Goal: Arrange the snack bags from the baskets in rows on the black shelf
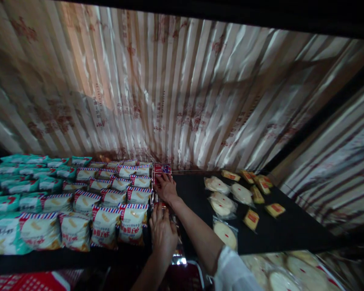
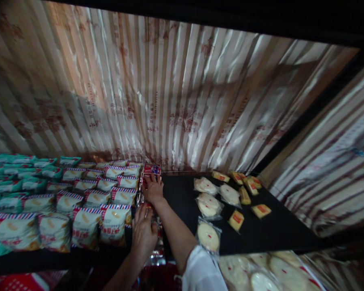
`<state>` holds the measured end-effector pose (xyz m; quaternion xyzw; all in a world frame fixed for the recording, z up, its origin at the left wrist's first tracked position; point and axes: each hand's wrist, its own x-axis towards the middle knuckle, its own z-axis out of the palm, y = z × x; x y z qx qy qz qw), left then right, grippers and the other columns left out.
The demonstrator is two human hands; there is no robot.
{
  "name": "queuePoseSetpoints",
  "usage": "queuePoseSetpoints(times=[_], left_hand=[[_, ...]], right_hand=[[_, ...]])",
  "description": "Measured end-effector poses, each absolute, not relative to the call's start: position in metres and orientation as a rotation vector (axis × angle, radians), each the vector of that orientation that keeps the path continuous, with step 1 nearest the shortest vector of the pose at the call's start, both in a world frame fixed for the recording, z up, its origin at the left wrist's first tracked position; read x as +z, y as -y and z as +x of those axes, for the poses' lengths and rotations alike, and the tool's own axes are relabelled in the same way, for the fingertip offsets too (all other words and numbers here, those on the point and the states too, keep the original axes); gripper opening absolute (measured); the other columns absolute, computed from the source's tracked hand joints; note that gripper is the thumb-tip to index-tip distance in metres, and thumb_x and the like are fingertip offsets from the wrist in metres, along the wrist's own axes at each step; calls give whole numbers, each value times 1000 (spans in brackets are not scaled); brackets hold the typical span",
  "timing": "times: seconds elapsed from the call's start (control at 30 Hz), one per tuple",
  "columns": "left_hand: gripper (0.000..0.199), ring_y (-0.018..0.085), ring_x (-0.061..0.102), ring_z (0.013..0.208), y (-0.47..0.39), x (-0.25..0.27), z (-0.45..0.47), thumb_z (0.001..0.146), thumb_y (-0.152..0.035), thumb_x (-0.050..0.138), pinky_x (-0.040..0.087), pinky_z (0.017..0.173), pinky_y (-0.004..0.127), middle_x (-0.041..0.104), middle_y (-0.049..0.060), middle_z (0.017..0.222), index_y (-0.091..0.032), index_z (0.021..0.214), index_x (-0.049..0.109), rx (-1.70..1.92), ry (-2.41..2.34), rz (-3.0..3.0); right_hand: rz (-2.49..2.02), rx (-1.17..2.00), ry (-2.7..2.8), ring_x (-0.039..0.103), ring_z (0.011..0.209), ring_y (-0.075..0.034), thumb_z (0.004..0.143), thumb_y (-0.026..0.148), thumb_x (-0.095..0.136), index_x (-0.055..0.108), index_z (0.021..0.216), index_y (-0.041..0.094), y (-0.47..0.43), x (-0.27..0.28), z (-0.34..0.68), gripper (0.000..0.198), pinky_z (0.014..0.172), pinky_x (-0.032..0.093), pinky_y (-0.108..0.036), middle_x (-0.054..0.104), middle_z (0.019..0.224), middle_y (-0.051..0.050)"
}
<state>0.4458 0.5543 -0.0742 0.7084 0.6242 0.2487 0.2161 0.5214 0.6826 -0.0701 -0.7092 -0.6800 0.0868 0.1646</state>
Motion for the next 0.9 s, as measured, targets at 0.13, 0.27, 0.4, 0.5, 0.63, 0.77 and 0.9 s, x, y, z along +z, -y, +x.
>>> queuePoseSetpoints(times=[0.13,0.27,0.4,0.5,0.63,0.77,0.9], left_hand=[[50,28,32,132,-556,-72,443,75,-10,43,29,107,42,43,12,140,-12,122,56,666,-1728,1998],[50,28,31,133,-556,-72,443,74,-9,42,29,107,43,43,12,140,-11,122,57,651,-1733,2017],[50,30,32,132,-555,-74,444,74,-9,41,30,106,45,44,15,139,-8,121,57,692,-1714,2038],[48,30,33,131,-555,-76,443,73,-9,44,31,106,45,47,15,136,-10,119,58,773,-1698,2043],[45,31,32,131,-549,-75,440,70,-8,48,31,107,48,49,14,134,-12,113,61,937,-1613,2035],[36,26,45,122,-523,-75,427,74,-6,43,38,104,46,58,11,121,-15,103,63,1146,-1432,2032],[35,18,58,101,-470,-85,405,77,-3,37,47,92,36,66,8,101,-17,96,63,1268,-1207,2014]], right_hand=[[-2010,228,1902,23,134,-32,82,42,53,50,128,28,-684,-73,521,48,103,22,-48,38,145,-6],[-1984,204,1854,25,134,-30,80,40,57,54,124,26,-687,-76,520,47,103,22,-47,41,142,-8],[-1898,143,1815,28,134,-29,79,33,58,58,117,21,-689,-78,520,41,103,25,-47,43,141,-12],[-1801,86,1745,35,131,-28,79,26,56,62,111,18,-686,-78,522,34,103,29,-46,47,137,-14],[-1658,97,1603,46,121,-25,79,20,51,64,104,16,-664,-72,527,29,101,36,-42,53,128,-14],[-1517,185,1448,54,109,-22,81,22,45,62,103,16,-609,-68,529,28,96,42,-39,60,116,-12],[-1507,344,1278,61,90,-19,85,32,45,59,103,18,-526,-76,522,26,84,48,-34,65,97,-7]])
